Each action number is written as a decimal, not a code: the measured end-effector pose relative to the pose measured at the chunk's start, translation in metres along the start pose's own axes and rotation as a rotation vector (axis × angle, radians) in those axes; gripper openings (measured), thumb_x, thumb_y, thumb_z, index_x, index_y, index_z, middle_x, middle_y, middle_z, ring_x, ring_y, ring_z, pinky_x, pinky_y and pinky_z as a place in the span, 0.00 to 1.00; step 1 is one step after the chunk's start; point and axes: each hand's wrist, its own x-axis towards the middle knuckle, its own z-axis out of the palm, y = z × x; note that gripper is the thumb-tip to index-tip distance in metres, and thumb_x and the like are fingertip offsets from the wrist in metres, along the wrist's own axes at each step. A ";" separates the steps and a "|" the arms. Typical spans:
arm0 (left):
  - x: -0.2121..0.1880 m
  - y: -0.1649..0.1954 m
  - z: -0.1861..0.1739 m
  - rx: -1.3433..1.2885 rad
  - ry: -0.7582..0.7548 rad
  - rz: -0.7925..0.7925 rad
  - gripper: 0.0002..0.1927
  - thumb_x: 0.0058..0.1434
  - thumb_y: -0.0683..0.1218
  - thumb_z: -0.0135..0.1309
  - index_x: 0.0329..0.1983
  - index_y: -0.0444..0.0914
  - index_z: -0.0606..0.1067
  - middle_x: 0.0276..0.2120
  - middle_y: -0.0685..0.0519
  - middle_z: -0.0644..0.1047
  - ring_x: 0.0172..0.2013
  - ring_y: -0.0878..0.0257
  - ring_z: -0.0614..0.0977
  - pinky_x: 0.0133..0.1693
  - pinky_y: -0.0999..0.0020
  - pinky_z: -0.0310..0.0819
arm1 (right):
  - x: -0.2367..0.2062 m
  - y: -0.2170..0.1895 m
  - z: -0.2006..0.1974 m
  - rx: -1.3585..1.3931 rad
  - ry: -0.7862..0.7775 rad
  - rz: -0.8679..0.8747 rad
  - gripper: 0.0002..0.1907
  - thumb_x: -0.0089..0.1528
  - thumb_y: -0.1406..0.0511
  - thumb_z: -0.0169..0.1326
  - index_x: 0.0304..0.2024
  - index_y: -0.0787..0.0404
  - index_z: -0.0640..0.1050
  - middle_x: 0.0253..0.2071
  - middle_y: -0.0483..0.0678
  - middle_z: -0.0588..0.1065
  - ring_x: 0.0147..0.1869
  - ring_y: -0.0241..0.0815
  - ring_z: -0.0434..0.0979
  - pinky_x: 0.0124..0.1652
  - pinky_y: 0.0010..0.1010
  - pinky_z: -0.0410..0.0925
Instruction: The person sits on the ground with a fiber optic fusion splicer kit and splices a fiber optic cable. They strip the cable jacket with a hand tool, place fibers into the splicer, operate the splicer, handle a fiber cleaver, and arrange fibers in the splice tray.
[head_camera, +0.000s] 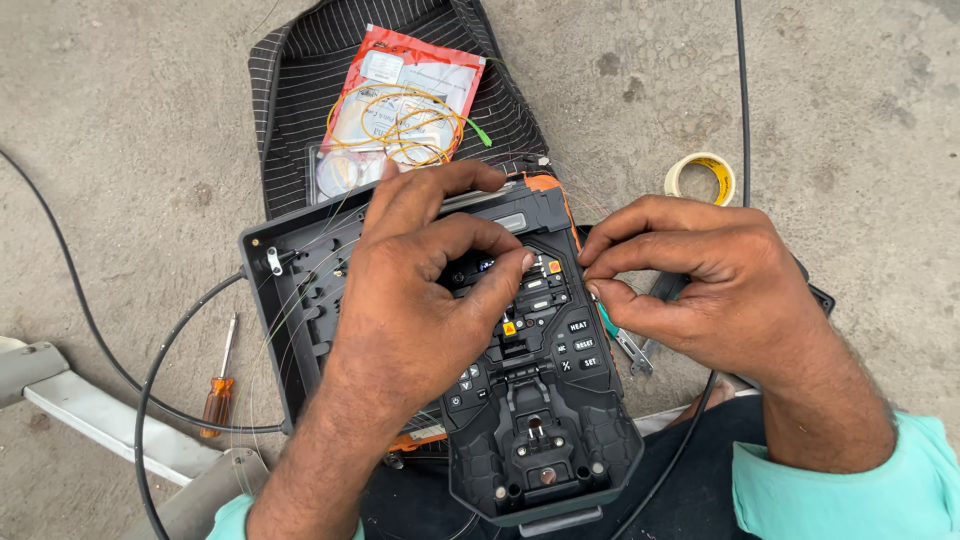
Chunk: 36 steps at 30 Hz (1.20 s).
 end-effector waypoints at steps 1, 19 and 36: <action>0.000 0.001 -0.001 -0.008 -0.019 0.008 0.05 0.55 0.43 0.67 0.33 0.40 0.82 0.55 0.51 0.77 0.62 0.53 0.74 0.72 0.40 0.48 | 0.000 0.000 -0.001 -0.006 -0.003 0.009 0.10 0.53 0.74 0.65 0.38 0.65 0.83 0.42 0.49 0.82 0.44 0.37 0.85 0.42 0.25 0.78; 0.002 0.058 -0.054 -0.221 -0.015 -0.080 0.09 0.53 0.45 0.62 0.37 0.40 0.79 0.49 0.53 0.78 0.54 0.57 0.83 0.61 0.54 0.73 | 0.000 -0.005 -0.002 -0.074 0.002 -0.025 0.09 0.53 0.73 0.65 0.36 0.64 0.83 0.42 0.48 0.82 0.44 0.37 0.85 0.42 0.26 0.78; -0.045 0.037 -0.039 0.167 0.057 0.277 0.10 0.55 0.42 0.65 0.39 0.36 0.79 0.49 0.46 0.78 0.51 0.46 0.80 0.57 0.53 0.74 | -0.002 -0.006 -0.006 -0.053 0.007 -0.032 0.08 0.53 0.72 0.65 0.35 0.63 0.83 0.41 0.47 0.82 0.45 0.38 0.85 0.43 0.27 0.77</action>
